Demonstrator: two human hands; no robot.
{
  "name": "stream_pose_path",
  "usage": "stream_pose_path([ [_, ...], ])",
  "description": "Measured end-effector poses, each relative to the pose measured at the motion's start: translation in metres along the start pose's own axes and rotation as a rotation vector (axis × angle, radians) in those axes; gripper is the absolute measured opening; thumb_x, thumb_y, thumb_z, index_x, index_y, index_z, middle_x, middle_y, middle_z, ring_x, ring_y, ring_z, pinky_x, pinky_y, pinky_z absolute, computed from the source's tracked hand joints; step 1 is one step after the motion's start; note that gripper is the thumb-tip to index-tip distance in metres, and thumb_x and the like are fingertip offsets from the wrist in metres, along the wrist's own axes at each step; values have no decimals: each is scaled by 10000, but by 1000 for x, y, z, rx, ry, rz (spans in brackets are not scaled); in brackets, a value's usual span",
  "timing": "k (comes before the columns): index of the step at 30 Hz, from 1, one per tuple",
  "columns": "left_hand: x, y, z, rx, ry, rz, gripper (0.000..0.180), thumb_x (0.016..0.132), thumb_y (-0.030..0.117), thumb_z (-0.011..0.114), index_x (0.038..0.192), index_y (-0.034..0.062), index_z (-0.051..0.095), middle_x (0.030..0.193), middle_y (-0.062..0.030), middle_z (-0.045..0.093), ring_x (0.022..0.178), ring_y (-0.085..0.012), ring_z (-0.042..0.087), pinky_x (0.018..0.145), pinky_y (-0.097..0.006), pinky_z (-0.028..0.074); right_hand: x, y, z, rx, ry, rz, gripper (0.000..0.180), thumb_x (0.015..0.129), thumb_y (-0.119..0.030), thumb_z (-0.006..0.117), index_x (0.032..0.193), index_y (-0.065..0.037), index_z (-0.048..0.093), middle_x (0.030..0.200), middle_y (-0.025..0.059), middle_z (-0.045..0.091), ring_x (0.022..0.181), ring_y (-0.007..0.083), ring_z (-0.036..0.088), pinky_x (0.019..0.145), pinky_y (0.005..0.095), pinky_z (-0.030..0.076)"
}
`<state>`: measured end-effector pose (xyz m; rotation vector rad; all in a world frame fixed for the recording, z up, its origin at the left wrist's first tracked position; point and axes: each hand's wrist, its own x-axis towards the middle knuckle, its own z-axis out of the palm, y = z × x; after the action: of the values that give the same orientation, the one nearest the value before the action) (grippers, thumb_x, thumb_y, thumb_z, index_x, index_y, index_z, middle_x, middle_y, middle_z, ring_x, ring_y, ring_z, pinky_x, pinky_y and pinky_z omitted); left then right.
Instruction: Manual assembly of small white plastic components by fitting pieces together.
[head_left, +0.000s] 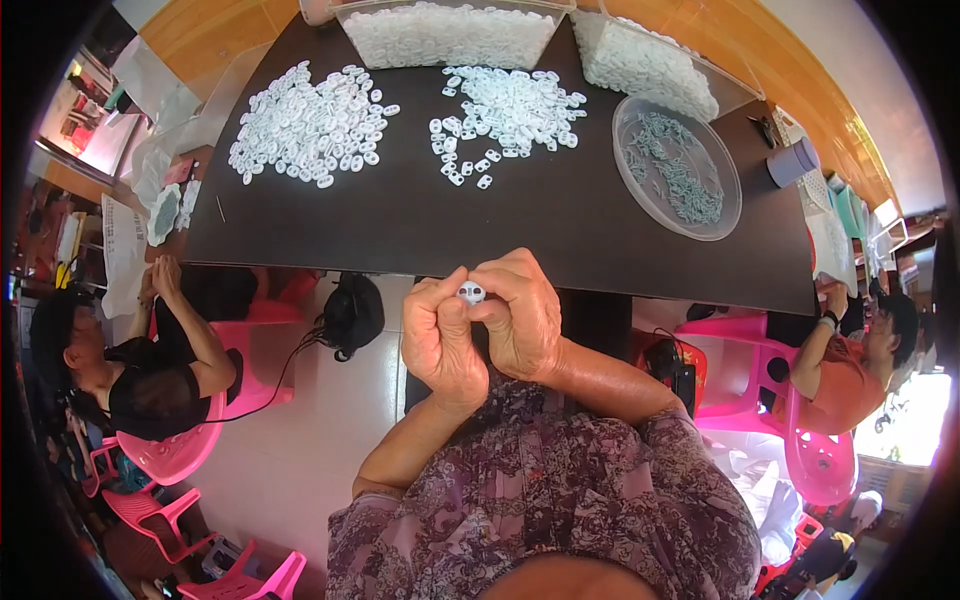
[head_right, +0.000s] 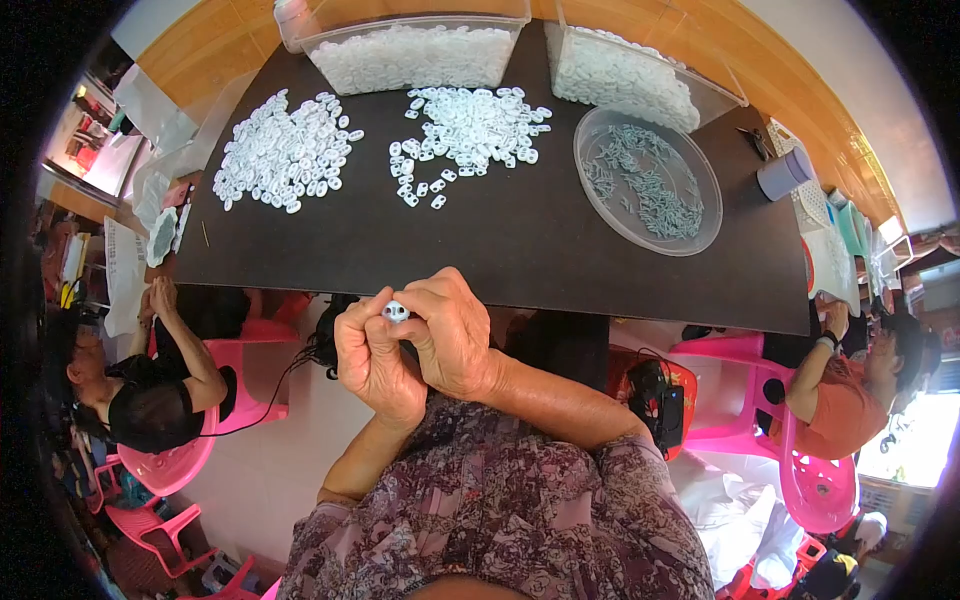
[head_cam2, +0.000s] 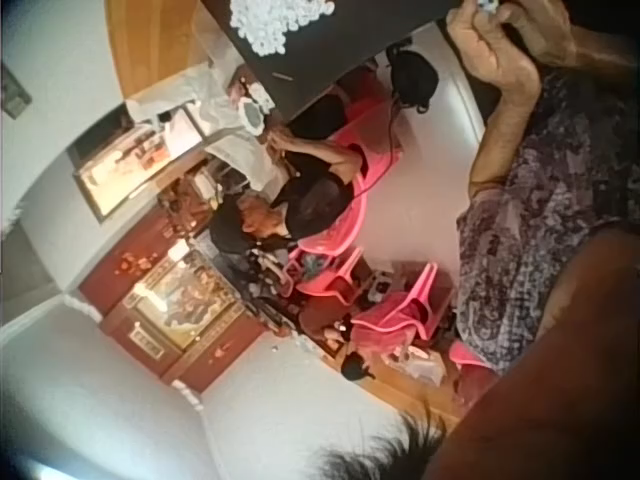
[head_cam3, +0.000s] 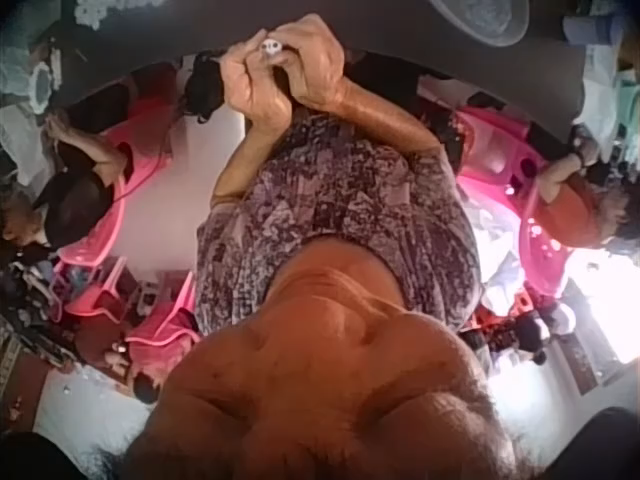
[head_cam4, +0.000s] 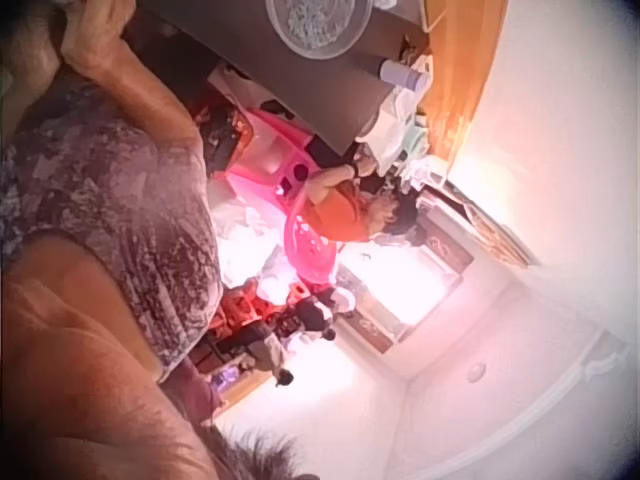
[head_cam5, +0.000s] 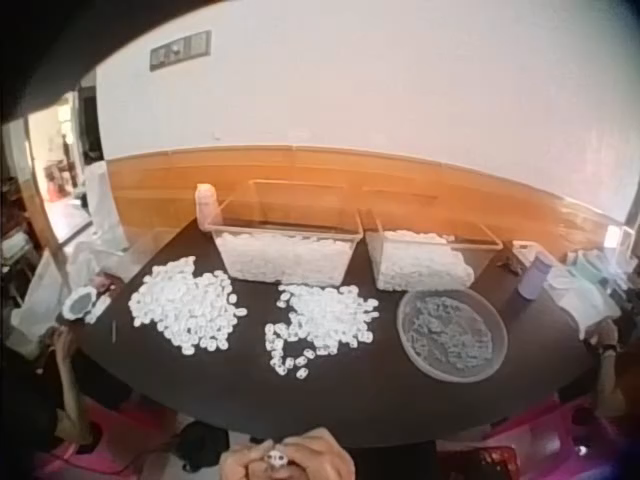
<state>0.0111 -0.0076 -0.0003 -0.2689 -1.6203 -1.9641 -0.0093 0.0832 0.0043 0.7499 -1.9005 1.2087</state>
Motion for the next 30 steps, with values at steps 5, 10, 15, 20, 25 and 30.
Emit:
stream_pose_path([
  [5, 0, -3, -1, 33, 26, 55, 197, 944, 139, 491, 981, -45, 552, 771, -49, 503, 686, -106, 445, 608, -228, 379, 0, 2, 4, 0, -5, -32, 194, 870, -108, 584, 1008, 12, 518, 866, 125, 559, 673, 233, 531, 571, 314, 451],
  [10, 0, -6, -2, 50, 24, 68, 186, 945, 129, 487, 965, -40, 562, 802, -40, 503, 717, -99, 439, 651, -232, 376, 0, 1, 6, 5, -8, -23, 179, 839, -63, 604, 982, 12, 526, 863, 124, 560, 671, 231, 532, 570, 310, 450],
  [15, 2, -10, -9, 119, -44, 72, 209, 945, 121, 482, 1012, -54, 574, 782, -58, 527, 694, -108, 475, 610, -227, 400, 0, 5, 3, 4, 40, 41, 273, 698, -10, 698, 930, -16, 553, 819, 100, 579, 656, 245, 539, 554, 317, 443],
  [20, 20, -14, -7, 132, -175, -168, 222, 926, 61, 494, 1106, -46, 567, 823, -79, 591, 715, -121, 556, 660, -232, 469, 8, 18, -38, -59, -59, 262, 157, 742, 54, 652, 877, -4, 596, 788, 94, 605, 667, 194, 570, 585, 280, 455],
  [25, 85, -50, -19, 648, -247, 177, 157, 813, -23, 576, 955, 22, 626, 747, -93, 577, 664, -237, 557, 606, -303, 450, 72, 55, -101, -401, 1, 229, 103, 778, 22, 638, 880, 11, 621, 779, 57, 602, 704, 93, 538, 626, 241, 443],
  [30, 130, -90, -3, 871, -288, 367, 125, 768, 45, 637, 888, 77, 648, 700, -91, 541, 671, -253, 550, 588, -345, 435, 143, 123, -155, -546, 119, 305, 161, 812, -52, 613, 960, 10, 630, 846, 79, 637, 779, 111, 572, 717, 240, 449],
])
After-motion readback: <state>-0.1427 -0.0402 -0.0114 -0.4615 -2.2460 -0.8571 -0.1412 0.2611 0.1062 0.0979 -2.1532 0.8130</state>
